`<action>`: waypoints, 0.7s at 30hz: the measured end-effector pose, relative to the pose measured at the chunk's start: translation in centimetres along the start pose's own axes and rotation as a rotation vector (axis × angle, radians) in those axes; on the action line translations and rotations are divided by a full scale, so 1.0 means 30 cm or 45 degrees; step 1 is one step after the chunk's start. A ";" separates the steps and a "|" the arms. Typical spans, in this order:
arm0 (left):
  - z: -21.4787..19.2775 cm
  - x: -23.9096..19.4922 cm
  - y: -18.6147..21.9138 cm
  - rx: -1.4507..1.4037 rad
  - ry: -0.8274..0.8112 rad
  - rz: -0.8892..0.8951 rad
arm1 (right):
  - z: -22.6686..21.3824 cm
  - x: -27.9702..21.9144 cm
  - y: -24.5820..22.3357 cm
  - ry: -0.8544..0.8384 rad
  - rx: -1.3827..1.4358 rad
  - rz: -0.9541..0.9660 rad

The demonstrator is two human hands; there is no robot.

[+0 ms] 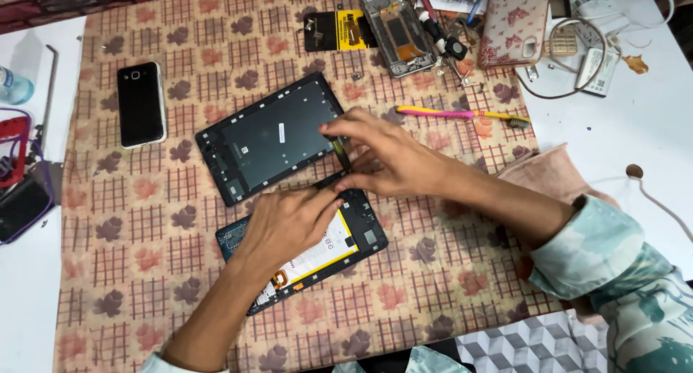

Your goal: The person disassembles a tablet by removing screws and prying off the back cover. They disconnect the battery and remove the motherboard, then use a soldering iron to work on the motherboard's components.

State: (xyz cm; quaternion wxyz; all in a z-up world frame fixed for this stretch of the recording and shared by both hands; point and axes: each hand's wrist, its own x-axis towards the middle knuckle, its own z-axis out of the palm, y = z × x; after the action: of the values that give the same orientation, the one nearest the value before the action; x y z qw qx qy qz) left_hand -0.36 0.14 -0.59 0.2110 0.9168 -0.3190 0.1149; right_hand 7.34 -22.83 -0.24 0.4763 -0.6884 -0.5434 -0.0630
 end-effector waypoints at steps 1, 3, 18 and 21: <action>-0.001 0.002 0.001 0.028 -0.027 0.008 | -0.001 0.002 -0.002 -0.038 -0.014 0.144; -0.002 0.005 0.005 0.025 -0.047 -0.019 | -0.001 0.000 -0.001 -0.120 -0.034 0.440; -0.013 0.016 0.020 0.026 -0.065 -0.092 | -0.005 -0.013 0.037 -0.185 0.092 0.275; -0.013 0.017 0.021 0.051 -0.026 -0.058 | 0.010 -0.020 0.039 -0.050 -0.275 0.102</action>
State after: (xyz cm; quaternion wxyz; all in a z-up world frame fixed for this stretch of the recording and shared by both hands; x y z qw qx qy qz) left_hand -0.40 -0.40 0.13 0.1920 0.9290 -0.2979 0.1070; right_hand 7.93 -22.97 -1.43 0.3907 -0.7581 -0.5146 -0.0887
